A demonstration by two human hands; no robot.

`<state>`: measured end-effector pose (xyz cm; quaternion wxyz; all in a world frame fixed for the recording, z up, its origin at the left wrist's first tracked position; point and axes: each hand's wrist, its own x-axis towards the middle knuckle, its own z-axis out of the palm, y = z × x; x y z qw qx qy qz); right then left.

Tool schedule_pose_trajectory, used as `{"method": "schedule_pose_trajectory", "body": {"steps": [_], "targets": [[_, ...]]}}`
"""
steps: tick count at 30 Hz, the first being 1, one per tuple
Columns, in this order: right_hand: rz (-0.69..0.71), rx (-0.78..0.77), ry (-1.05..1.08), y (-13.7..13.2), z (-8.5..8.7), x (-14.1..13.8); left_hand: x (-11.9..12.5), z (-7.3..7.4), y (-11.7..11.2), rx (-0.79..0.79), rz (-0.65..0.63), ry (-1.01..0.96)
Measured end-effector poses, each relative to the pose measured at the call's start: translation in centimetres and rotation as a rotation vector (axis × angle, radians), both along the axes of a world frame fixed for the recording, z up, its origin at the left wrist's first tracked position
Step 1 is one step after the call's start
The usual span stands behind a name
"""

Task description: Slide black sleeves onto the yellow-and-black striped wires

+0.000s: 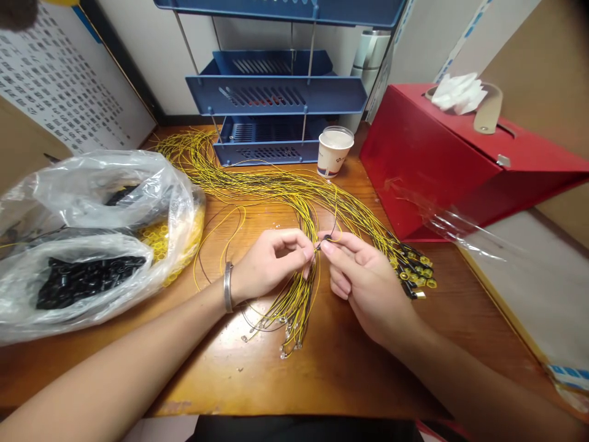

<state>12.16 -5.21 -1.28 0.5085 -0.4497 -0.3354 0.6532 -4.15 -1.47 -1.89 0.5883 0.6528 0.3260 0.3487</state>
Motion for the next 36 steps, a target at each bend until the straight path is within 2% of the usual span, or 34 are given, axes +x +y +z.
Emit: {"method": "schedule_pose_trajectory", "body": {"steps": [8,13,20,23,28,32,36], "targets": [[-0.001,0.001,0.016,-0.10,-0.08,0.13,0.04,0.21,-0.05,-0.029,-0.015,0.028],[-0.050,-0.011,0.028,0.04,-0.05,0.00,0.04,0.14,-0.02,0.024,-0.017,0.051],[-0.144,0.008,0.027,0.48,0.09,0.15,-0.46,-0.04,-0.01,0.038,-0.084,0.064],[-0.121,-0.001,0.027,0.51,0.14,0.15,-0.45,0.06,-0.08,0.042,-0.078,0.062],[-0.054,-0.006,0.013,0.27,0.02,0.00,0.10,0.30,-0.21,0.081,0.008,0.130],[-0.009,-0.016,-0.023,0.01,-0.08,-0.18,0.21,0.41,-0.15,0.089,-0.011,0.152],[-0.123,0.045,-0.032,0.23,0.02,-0.01,-0.08,0.37,0.03,0.123,-0.025,0.105]]}}
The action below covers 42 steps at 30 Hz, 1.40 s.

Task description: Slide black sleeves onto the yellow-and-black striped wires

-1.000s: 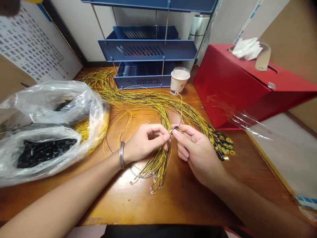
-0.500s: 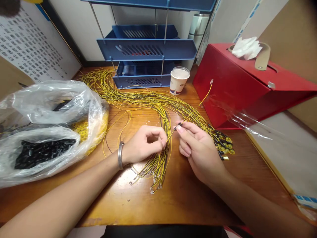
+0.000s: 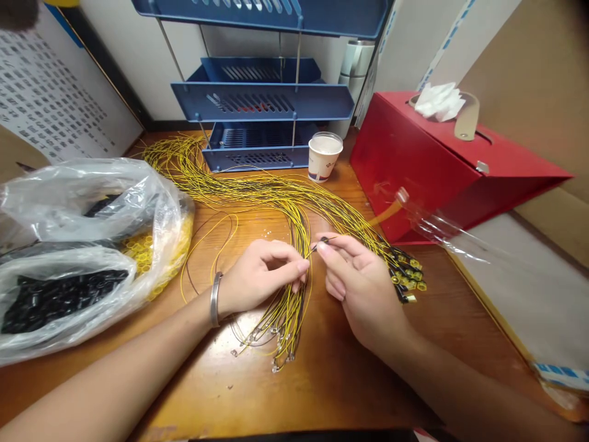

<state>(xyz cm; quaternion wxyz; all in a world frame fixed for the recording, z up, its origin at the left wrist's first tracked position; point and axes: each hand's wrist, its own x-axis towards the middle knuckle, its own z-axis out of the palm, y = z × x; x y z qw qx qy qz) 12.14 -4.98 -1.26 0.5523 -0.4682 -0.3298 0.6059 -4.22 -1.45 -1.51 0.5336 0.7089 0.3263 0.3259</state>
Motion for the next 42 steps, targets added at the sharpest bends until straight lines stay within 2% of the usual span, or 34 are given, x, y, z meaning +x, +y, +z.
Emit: {"method": "schedule_pose_trajectory", "body": {"steps": [3,5,10,17,26,36,42], "targets": [[-0.116,0.059,0.027,0.4,0.2,0.4,-0.3,-0.2,0.1,0.050,-0.028,-0.015],[-0.145,0.073,0.035,0.7,0.2,0.6,-0.4,-0.4,0.1,0.072,-0.039,-0.013],[-0.082,0.060,0.025,0.6,0.1,0.6,-0.6,-0.5,-0.2,0.033,-0.043,-0.052],[0.086,0.018,-0.085,-0.4,0.1,0.0,-0.1,-0.2,-0.4,-0.008,0.038,0.007],[0.025,0.037,-0.068,-0.2,0.0,0.0,-0.3,-0.5,-0.1,-0.005,0.012,-0.023],[-0.094,0.028,0.073,0.5,0.1,0.4,-0.6,-0.7,0.0,0.028,-0.031,-0.051],[-0.073,0.027,0.099,0.7,0.2,0.7,-0.7,-0.6,-0.2,-0.010,-0.064,-0.045]]}}
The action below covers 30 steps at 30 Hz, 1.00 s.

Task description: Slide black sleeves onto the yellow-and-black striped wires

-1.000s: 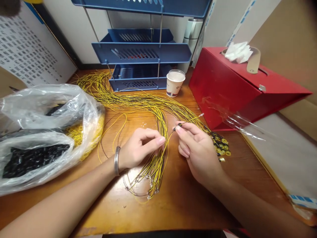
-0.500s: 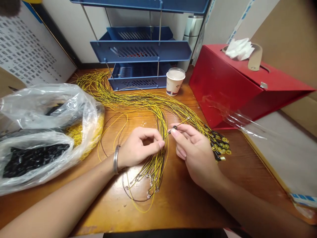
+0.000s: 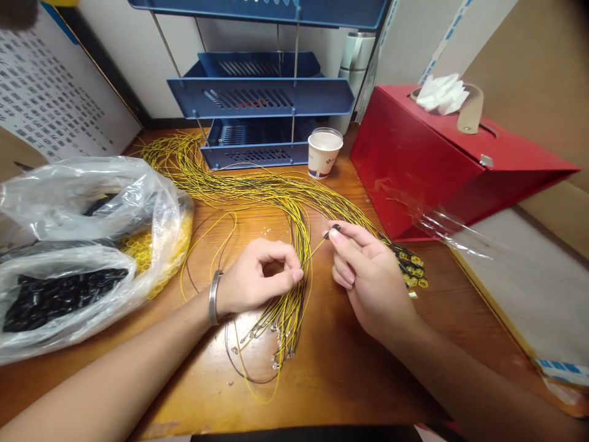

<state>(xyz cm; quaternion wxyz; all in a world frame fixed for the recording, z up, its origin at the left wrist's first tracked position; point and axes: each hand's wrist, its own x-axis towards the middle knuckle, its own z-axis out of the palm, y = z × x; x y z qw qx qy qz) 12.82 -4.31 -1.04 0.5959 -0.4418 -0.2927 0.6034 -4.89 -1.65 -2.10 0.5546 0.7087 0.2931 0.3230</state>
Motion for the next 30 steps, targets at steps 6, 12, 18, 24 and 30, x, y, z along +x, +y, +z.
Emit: {"method": "schedule_pose_trajectory", "body": {"steps": [6,12,18,24,30], "targets": [[0.108,0.010,-0.102,-0.6,-0.4,-0.4,0.5,0.4,-0.2,-0.079,0.006,0.045],[0.186,0.010,-0.140,-1.3,-0.2,-0.7,0.5,0.5,-0.2,-0.062,0.020,0.067],[0.201,0.003,-0.127,-1.0,-0.2,-0.6,0.2,0.2,-0.1,-0.079,0.010,0.055],[0.217,0.025,-0.133,-1.1,-0.2,-0.5,0.2,0.1,-0.1,-0.091,0.003,0.027],[0.188,0.027,-0.136,-1.0,-0.2,-0.5,0.3,0.2,-0.1,-0.148,0.007,0.023]]}}
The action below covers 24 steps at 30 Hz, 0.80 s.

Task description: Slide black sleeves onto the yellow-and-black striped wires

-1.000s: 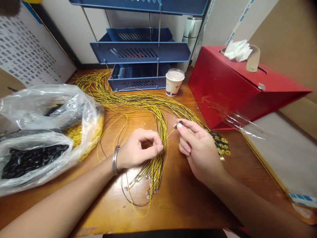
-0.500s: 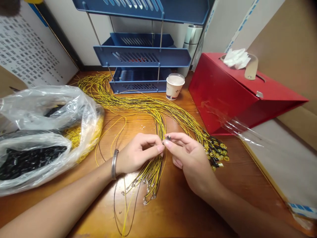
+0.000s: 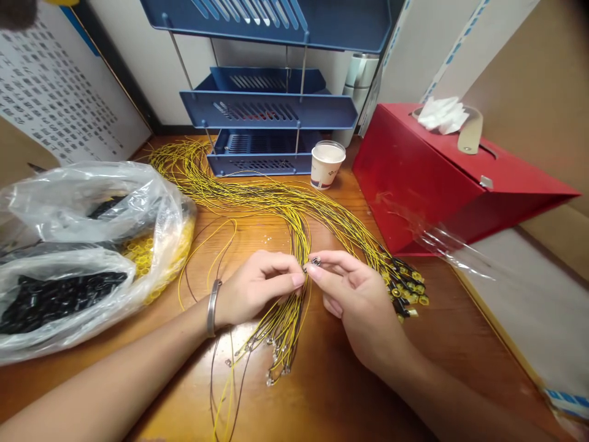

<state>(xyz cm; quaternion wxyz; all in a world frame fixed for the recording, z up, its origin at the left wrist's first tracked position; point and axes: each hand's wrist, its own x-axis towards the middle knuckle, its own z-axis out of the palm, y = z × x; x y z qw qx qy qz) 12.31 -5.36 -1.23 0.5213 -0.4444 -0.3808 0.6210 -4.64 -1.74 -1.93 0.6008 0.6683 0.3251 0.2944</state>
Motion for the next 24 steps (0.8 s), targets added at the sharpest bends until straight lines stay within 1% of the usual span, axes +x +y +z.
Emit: {"method": "schedule_pose_trajectory", "body": {"steps": [10,14,17,20,22,24], "targets": [[-0.027,-0.004,-0.022,0.01,0.01,0.01,-0.06,0.30,0.08,0.055,0.005,0.033],[-0.021,0.000,-0.037,0.09,0.06,0.14,0.19,0.47,-0.05,0.151,0.030,0.054],[-0.032,0.018,-0.067,0.11,0.27,0.21,0.38,0.44,-0.25,0.211,0.116,0.018],[-0.020,0.065,-0.115,-0.10,0.53,0.16,0.46,0.18,-0.29,0.252,0.270,-0.042],[-0.005,0.104,-0.150,-0.35,0.66,0.08,0.46,-0.03,-0.22,0.337,0.347,-0.058],[0.003,0.138,-0.189,-0.62,0.74,0.00,0.44,-0.16,-0.16,0.439,0.374,-0.073]]}}
